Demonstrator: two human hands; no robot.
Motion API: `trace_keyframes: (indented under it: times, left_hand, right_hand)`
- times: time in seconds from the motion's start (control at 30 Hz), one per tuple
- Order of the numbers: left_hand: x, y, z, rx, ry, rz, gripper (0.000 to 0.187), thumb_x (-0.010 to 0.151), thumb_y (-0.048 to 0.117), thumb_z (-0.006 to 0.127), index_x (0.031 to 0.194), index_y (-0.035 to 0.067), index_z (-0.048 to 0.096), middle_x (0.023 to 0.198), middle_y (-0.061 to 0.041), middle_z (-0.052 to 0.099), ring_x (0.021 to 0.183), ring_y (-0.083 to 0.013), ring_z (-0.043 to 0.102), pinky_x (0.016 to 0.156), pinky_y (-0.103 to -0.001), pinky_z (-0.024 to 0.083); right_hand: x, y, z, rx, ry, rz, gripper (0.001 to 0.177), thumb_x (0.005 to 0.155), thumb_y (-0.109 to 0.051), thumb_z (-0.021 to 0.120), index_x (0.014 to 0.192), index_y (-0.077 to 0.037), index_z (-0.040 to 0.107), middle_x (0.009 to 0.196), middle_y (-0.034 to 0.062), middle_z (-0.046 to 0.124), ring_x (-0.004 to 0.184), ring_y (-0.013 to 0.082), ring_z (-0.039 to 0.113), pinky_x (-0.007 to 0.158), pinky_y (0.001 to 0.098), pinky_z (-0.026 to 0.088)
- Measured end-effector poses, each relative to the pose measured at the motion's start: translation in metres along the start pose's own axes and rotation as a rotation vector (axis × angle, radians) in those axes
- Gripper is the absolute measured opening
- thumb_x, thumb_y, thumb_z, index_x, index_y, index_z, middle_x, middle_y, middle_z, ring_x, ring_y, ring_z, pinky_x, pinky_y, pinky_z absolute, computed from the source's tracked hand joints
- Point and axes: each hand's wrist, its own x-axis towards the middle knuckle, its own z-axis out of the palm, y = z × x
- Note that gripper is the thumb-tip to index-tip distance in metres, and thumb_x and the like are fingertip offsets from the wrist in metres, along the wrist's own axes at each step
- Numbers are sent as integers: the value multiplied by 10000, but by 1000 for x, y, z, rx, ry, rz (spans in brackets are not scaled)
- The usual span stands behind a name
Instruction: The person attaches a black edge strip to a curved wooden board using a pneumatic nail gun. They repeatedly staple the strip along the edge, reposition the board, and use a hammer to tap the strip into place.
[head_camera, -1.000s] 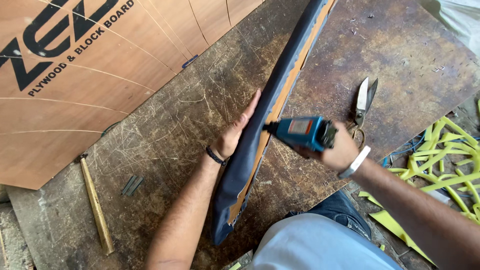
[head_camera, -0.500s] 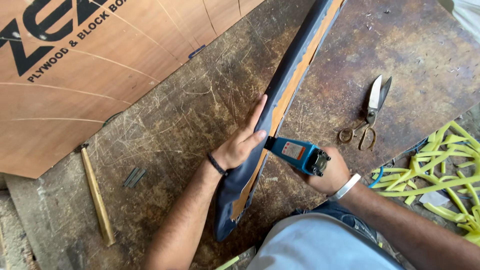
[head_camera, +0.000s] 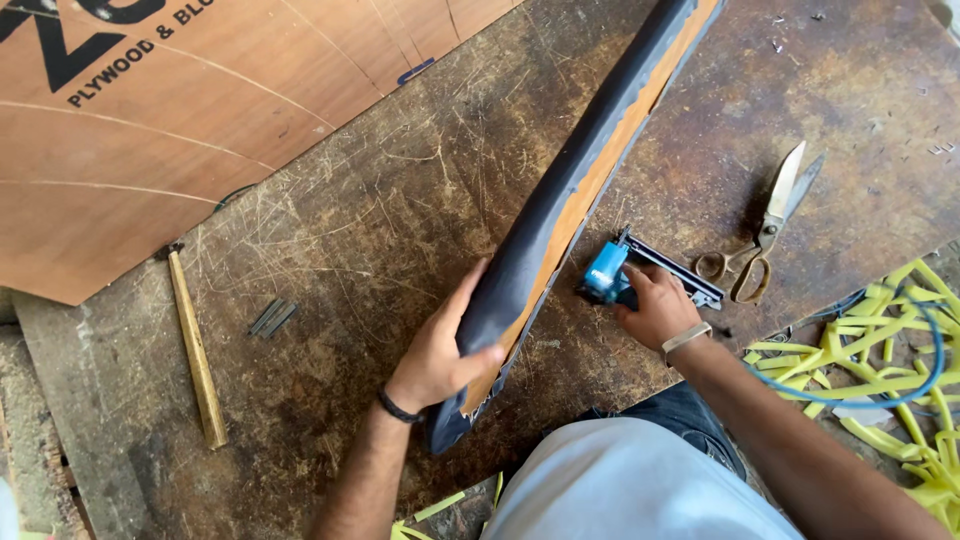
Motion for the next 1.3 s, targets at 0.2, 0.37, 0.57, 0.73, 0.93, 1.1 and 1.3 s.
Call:
trace_keyframes:
  times: [0.2, 0.37, 0.57, 0.73, 0.93, 1.1, 1.3]
  left_hand:
    - [46, 23, 57, 129, 171, -190, 837, 837, 148, 659, 1622, 132, 372, 1573, -171, 570, 1245, -248, 727, 947, -367, 680]
    - [78, 14, 81, 136, -28, 308, 951, 927, 314, 669, 1675, 28, 154, 1745, -265, 202, 1631, -371, 222, 1309, -477, 275]
    - [155, -13, 77, -392, -225, 245, 953, 1024, 646, 420, 1692, 87, 32, 1782, -194, -58, 1659, -315, -36, 1335, -458, 54]
    - [190, -29, 80, -271, -216, 325, 818, 1100, 531, 385, 1703, 110, 27, 1806, -170, -88, 1680, -302, -95, 1359, -478, -28]
    - [202, -6, 92, 157, -200, 342, 870, 1023, 266, 493, 1683, 153, -62, 1781, -175, -87, 1666, -325, -28, 1347, -495, 54]
    - [207, 17, 97, 47, -221, -77, 939, 933, 225, 545, 1598, 218, -118, 1735, -169, -89, 1505, -369, 244, 1114, -471, 454]
    - [200, 17, 85, 323, -161, -112, 965, 927, 138, 568, 1631, 335, -62, 1624, -259, 360, 1224, -426, 644, 978, -486, 561]
  right_hand:
    - [15, -68, -47, 1438, -46, 441, 441, 959, -421, 589, 1144, -25, 651, 1042, 147, 693, 886, 254, 715, 762, 432, 612]
    - [45, -87, -80, 1495, 551, 482, 368, 1018, -419, 601, 1018, -71, 723, 954, 60, 692, 785, 141, 657, 705, 313, 564]
    - [62, -66, -45, 1420, 739, 496, 460, 1020, -457, 538, 889, -45, 693, 807, 48, 727, 662, 146, 667, 632, 294, 576]
    - [70, -68, -19, 1545, 811, 351, 416, 1083, -397, 565, 962, -15, 675, 887, 76, 685, 757, 152, 634, 693, 315, 545]
    - [57, -69, -28, 1743, 731, 488, 376, 1023, -374, 535, 1000, -33, 692, 892, 80, 720, 775, 179, 693, 710, 342, 579]
    - [67, -54, -27, 1815, 648, 306, 391, 1029, -391, 552, 1034, -22, 685, 916, 95, 718, 782, 188, 690, 719, 336, 579]
    - [25, -9, 6, 959, 85, 433, 390, 987, -417, 664, 965, -32, 607, 879, 170, 580, 710, 300, 582, 623, 435, 499]
